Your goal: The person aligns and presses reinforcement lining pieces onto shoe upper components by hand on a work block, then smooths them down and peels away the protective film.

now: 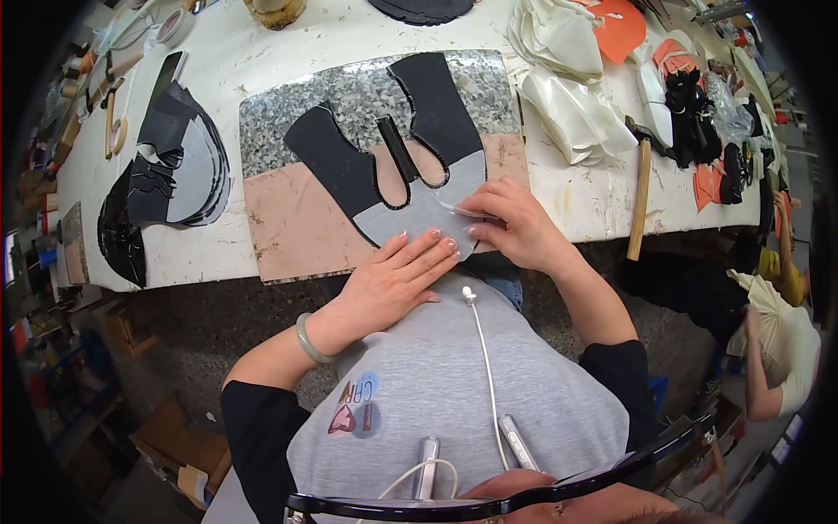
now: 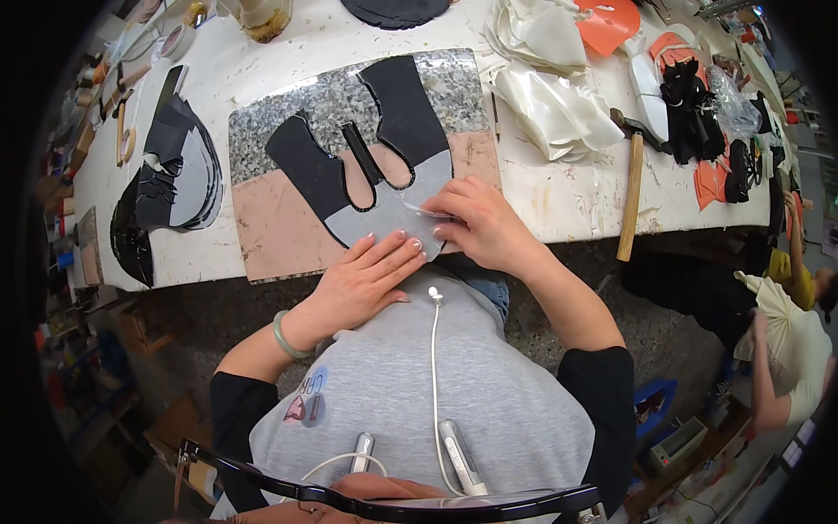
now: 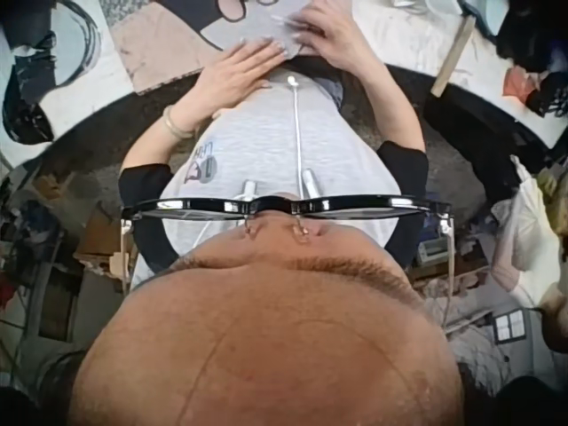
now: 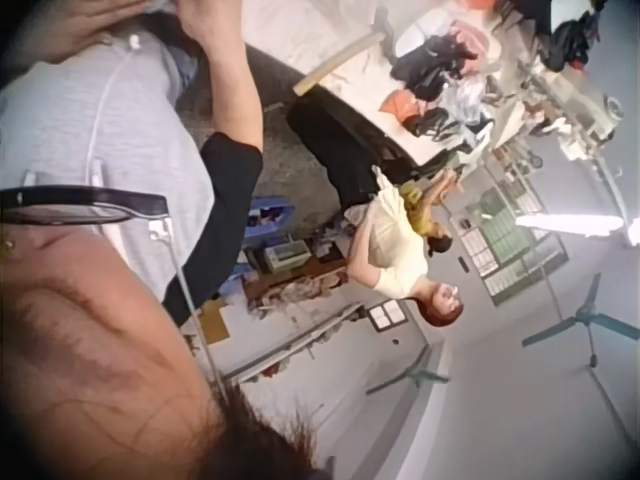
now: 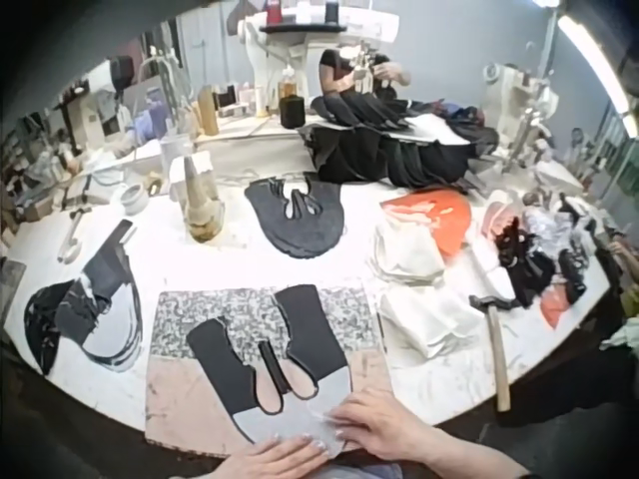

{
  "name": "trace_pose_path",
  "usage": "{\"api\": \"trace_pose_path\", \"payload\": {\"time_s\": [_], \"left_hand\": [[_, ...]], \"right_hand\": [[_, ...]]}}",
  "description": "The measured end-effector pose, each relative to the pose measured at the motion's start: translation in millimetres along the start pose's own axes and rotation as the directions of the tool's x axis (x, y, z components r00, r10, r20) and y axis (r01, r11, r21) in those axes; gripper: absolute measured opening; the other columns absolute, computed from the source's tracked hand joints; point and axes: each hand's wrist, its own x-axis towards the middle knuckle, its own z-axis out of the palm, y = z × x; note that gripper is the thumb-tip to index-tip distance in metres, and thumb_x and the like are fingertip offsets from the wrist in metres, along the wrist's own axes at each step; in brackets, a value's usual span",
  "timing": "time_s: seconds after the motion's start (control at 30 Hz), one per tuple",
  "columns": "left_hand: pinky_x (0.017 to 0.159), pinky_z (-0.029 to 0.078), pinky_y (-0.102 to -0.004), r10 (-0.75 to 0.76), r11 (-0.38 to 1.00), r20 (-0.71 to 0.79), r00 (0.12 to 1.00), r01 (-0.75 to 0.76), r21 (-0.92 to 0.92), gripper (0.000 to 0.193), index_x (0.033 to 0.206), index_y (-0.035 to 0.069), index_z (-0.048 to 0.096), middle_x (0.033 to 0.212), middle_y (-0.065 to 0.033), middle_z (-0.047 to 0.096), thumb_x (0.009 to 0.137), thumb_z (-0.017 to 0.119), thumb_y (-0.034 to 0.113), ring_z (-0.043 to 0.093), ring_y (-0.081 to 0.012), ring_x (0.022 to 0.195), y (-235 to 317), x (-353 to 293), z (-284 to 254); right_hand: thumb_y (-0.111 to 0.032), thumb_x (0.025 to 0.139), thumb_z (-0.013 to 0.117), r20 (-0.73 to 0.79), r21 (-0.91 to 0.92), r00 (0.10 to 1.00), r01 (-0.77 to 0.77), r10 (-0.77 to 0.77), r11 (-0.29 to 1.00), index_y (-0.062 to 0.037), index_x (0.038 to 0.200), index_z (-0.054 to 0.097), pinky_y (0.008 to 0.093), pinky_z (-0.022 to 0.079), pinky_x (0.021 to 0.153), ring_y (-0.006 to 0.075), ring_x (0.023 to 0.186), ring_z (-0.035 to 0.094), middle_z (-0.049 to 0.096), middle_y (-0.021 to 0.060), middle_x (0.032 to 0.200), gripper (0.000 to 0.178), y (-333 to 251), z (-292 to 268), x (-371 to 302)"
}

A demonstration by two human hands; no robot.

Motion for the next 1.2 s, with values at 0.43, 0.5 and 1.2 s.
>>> {"api": "trace_pose_path", "payload": {"time_s": [0.43, 0.5, 1.2], "left_hand": [[0.109, 0.031, -0.0509, 0.014, 1.000, -0.116, 0.993, -0.017, -0.023, 0.059, 0.133, 0.012, 0.057, 0.142, -0.0049, 0.049, 0.081, 0.068, 0.040, 0.043, -0.0245, 0.133, 1, 21, 2], [0.108, 0.032, -0.0511, 0.035, 0.999, -0.114, 0.993, -0.036, -0.007, 0.060, 0.133, 0.011, 0.057, 0.141, -0.0047, 0.049, 0.081, 0.067, 0.041, 0.043, -0.0245, 0.132, -1, 22, -1], [0.095, 0.047, -0.0423, 0.071, 0.973, -0.324, 0.944, -0.137, -0.184, 0.030, 0.108, -0.001, 0.067, 0.111, -0.0095, 0.067, 0.082, 0.071, 0.013, 0.059, -0.0263, 0.112, -46, 24, -29]], "right_hand": [[-0.012, 0.079, 0.076, -0.077, 0.034, 0.987, -0.136, 0.138, 0.990, -0.0029, 0.088, 0.073, 0.0298, 0.049, 0.059, 0.0174, 0.064, 0.062, 0.064, 0.0074, 0.071, 0.013, 17, -14, 29], [-0.015, 0.081, 0.077, 0.084, 0.159, 0.907, -0.421, 0.412, 0.893, -0.0024, 0.087, 0.072, 0.0280, 0.048, 0.057, 0.0103, 0.064, 0.060, 0.065, 0.0033, 0.068, 0.015, 23, -38, 50], [-0.004, 0.080, 0.068, -0.195, -0.071, 0.979, 0.040, -0.053, 0.997, -0.0024, 0.101, 0.062, 0.0366, 0.051, 0.075, 0.0292, 0.088, 0.062, 0.058, 0.0115, 0.102, 0.022, -17, 21, 47]]}}
